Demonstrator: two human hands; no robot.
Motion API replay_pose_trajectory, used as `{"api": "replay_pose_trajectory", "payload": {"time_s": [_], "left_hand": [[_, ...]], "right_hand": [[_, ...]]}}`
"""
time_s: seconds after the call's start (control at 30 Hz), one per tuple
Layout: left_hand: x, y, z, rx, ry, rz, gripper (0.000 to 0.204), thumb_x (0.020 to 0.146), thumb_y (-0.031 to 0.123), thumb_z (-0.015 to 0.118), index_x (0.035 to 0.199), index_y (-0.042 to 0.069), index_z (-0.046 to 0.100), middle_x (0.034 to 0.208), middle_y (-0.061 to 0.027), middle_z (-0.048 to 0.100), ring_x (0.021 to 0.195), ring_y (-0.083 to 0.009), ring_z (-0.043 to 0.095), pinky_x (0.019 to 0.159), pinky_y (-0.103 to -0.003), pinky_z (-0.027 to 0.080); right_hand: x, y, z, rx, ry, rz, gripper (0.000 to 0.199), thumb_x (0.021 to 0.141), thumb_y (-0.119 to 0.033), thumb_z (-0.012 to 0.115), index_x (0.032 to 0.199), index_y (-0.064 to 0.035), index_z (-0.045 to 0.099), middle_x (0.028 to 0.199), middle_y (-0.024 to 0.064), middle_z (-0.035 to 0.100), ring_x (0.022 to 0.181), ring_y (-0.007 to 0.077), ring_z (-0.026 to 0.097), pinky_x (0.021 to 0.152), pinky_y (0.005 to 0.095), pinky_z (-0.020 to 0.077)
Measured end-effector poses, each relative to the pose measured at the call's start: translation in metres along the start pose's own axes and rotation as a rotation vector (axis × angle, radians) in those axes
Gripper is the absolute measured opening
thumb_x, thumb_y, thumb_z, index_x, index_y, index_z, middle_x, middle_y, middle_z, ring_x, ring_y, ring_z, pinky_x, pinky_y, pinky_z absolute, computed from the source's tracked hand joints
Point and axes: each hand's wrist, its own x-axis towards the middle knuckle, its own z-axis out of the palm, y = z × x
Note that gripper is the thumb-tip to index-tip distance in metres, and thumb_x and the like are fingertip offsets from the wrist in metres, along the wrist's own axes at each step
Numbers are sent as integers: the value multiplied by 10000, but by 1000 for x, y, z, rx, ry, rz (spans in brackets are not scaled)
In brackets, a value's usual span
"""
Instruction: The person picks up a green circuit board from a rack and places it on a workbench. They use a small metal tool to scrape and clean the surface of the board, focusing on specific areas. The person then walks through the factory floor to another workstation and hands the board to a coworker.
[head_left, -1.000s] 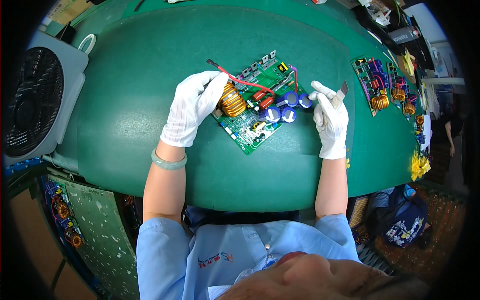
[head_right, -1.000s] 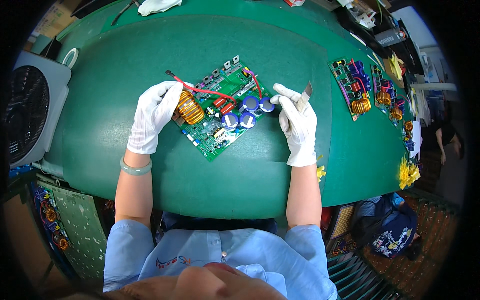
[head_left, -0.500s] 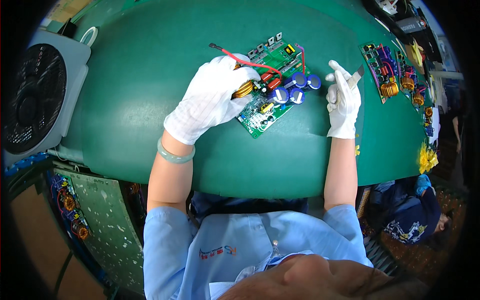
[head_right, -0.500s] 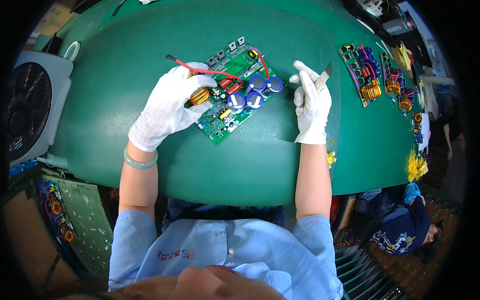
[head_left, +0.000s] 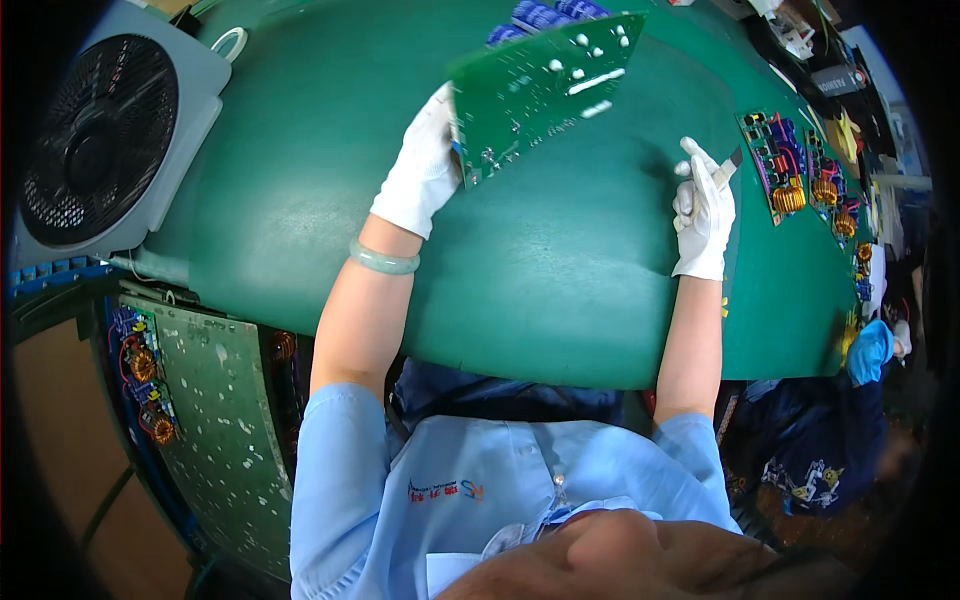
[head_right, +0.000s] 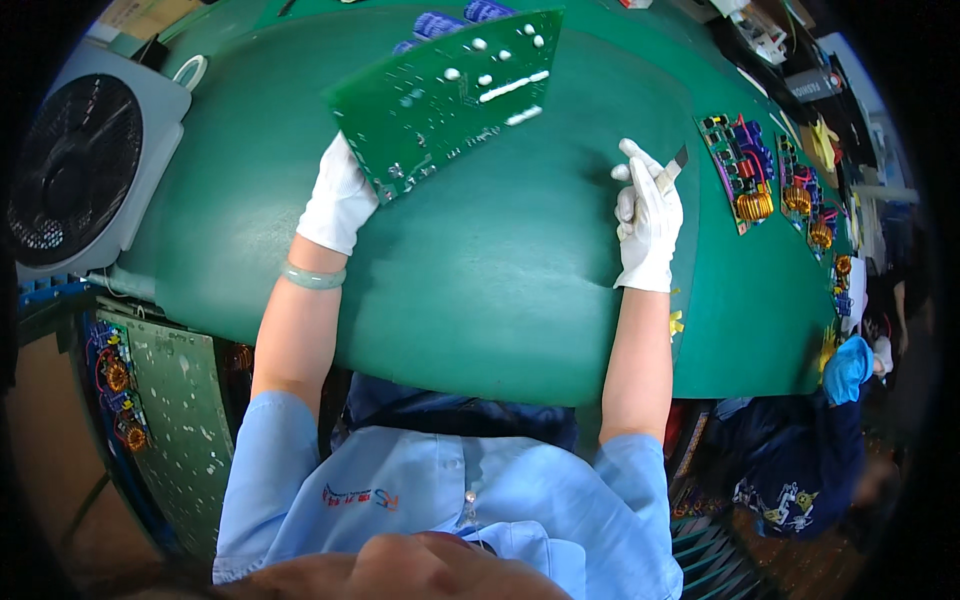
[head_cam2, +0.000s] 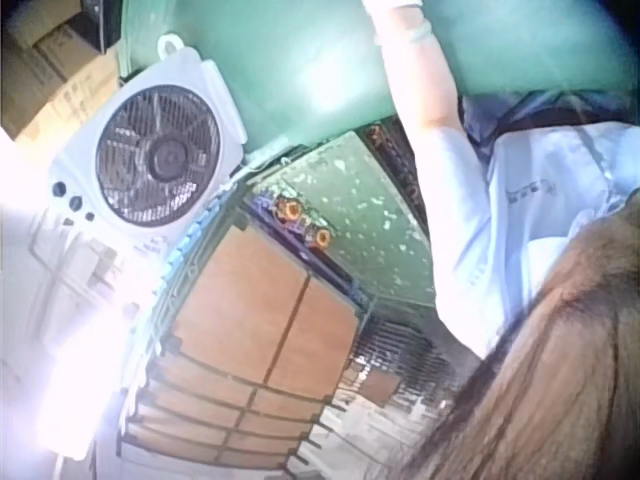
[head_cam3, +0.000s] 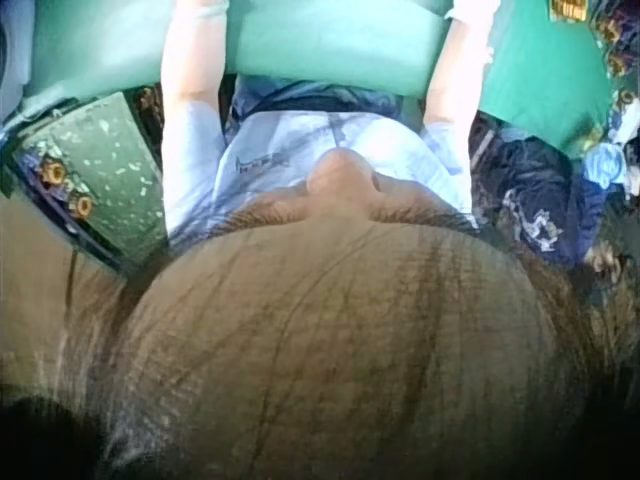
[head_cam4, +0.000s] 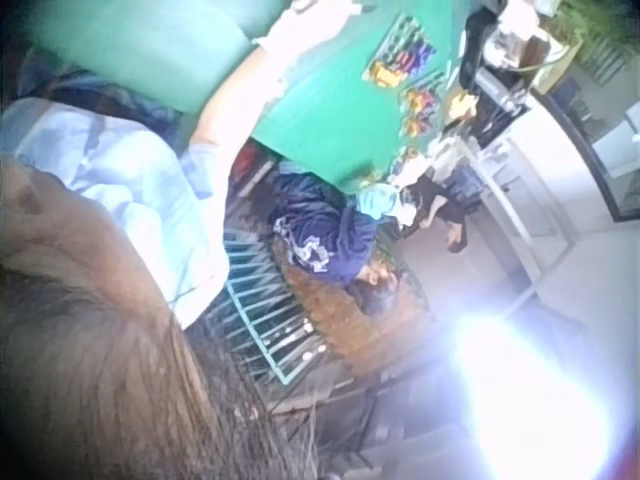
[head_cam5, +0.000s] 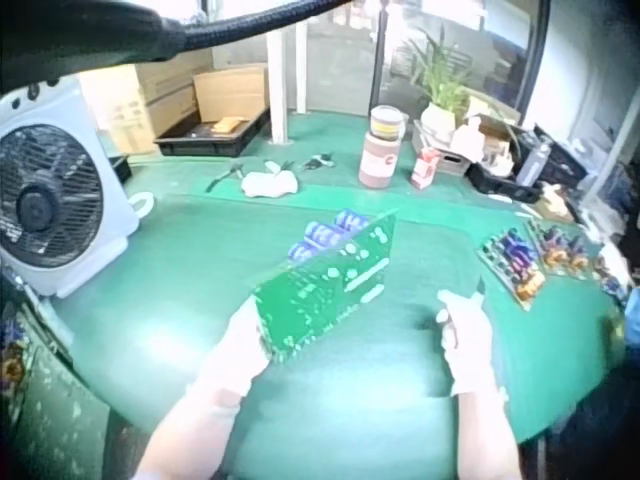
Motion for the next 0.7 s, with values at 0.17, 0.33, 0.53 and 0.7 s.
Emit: {"api": "replay_pose_trajectory", "payload": {"time_s": [0.17, 0.33, 0.53, 0.7], "left_hand": [[-10, 3, -3, -353, -344, -166, 498, 1009, 414, 447, 1366, 70, 496, 1338, -130, 581, 1161, -291, 629, 791, -393, 613], [-37, -1, 9, -42, -341, 97, 424, 963, 208, 553, 1368, 103, 481, 1303, -111, 594, 1010, -228, 646, 627, -300, 529], [-19, -6, -10, -363, -327, -171, 460, 928, -13, 550, 1363, 106, 462, 1276, -111, 586, 839, -184, 591, 541, -277, 419], [-12, -11, -14, -290, -336, -163, 444, 1028, 463, 363, 1263, 162, 590, 1207, -69, 664, 938, -228, 666, 539, -292, 438]], "right_hand": [[0, 2, 0, -5, -36, 5, 329, 975, -248, 630, 1241, -55, 630, 816, -16, 636, 475, 19, 368, 387, 179, 225], [1, 3, -3, -2, -57, 11, 351, 980, -254, 620, 1262, -45, 614, 818, -15, 625, 483, 18, 360, 391, 179, 221], [0, 2, -1, -44, -67, 7, 358, 975, -246, 625, 1266, -37, 609, 819, -9, 618, 489, 20, 358, 394, 179, 226], [-1, 3, -1, -39, -77, 3, 342, 971, -224, 628, 1239, -11, 626, 819, 14, 622, 480, 24, 367, 405, 179, 242]]}}
